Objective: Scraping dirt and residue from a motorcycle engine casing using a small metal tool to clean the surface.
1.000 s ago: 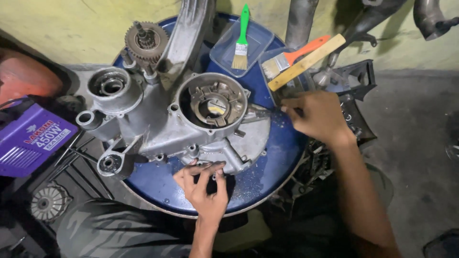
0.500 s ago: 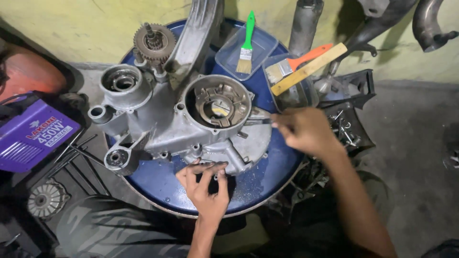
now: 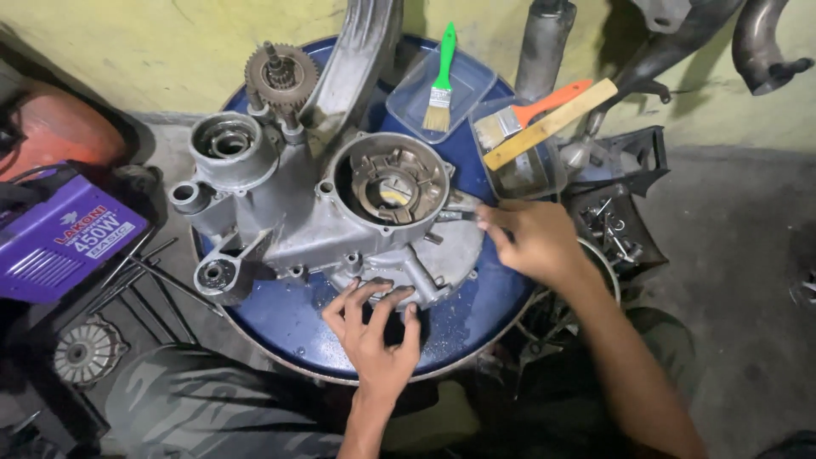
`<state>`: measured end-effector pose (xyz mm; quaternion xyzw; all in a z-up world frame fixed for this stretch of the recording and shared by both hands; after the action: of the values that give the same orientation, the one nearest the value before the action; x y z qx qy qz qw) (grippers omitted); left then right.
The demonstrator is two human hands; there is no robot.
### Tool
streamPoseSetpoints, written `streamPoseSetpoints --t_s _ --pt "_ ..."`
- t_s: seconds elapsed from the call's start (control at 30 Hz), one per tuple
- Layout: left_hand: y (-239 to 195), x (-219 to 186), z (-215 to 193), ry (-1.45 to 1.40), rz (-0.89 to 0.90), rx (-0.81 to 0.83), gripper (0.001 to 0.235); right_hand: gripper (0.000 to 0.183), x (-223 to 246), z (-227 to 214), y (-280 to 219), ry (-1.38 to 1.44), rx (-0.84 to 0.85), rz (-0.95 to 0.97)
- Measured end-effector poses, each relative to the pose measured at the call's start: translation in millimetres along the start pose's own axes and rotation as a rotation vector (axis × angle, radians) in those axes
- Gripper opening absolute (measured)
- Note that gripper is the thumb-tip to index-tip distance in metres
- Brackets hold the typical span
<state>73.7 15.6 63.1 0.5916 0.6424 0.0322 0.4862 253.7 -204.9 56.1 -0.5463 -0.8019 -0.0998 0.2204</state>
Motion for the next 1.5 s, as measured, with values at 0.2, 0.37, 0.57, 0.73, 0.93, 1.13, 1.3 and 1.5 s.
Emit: streamPoseSetpoints --t_s 0.2,0.37,0.57,0.73,0.93,1.13,1.3,1.5 --pt "0 -1 -2 -0.009 0.002 0.014 0.012 0.033 1 -13 -8 -0.142 -0.222 -0.317" --pt "2 -2 -2 -0.014 0.006 0.018 0.011 0.034 -4 -10 -5 -0.021 0.010 -0.132" --pt "1 0 0 -0.005 0.010 0.031 0.011 0.022 -6 7 -7 -0.115 -0.321 -0.368" --pt "1 2 -1 -0.010 0.001 0.034 0.011 0.034 -14 -9 2 -0.136 -0.181 -0.279" --pt "0 1 3 -0.026 0.008 0.054 0.016 0.035 -16 -7 10 -0.059 -0.185 -0.185" --pt "-2 2 4 -0.031 -0.002 0.043 0.018 0.033 -10 -6 14 -0.062 -0.191 -0.265" --pt "-2 3 1 -0.031 -0.025 0.050 0.015 0.040 -19 -14 10 -0.184 0.037 0.034" --pt "-5 4 3 -0.025 0.003 0.051 0.020 0.030 4 -8 9 -0.235 -0.196 -0.249"
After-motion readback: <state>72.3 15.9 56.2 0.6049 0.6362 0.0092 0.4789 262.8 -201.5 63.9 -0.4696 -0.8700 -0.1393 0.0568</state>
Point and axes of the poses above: each hand's wrist, its own y-axis towards the middle knuckle, its own z-axis out of the palm, x = y × z, the point moved 10 cm from there along y, towards the middle knuckle, and after that the axes turned 6 degrees about y, right-handed, at the moved point
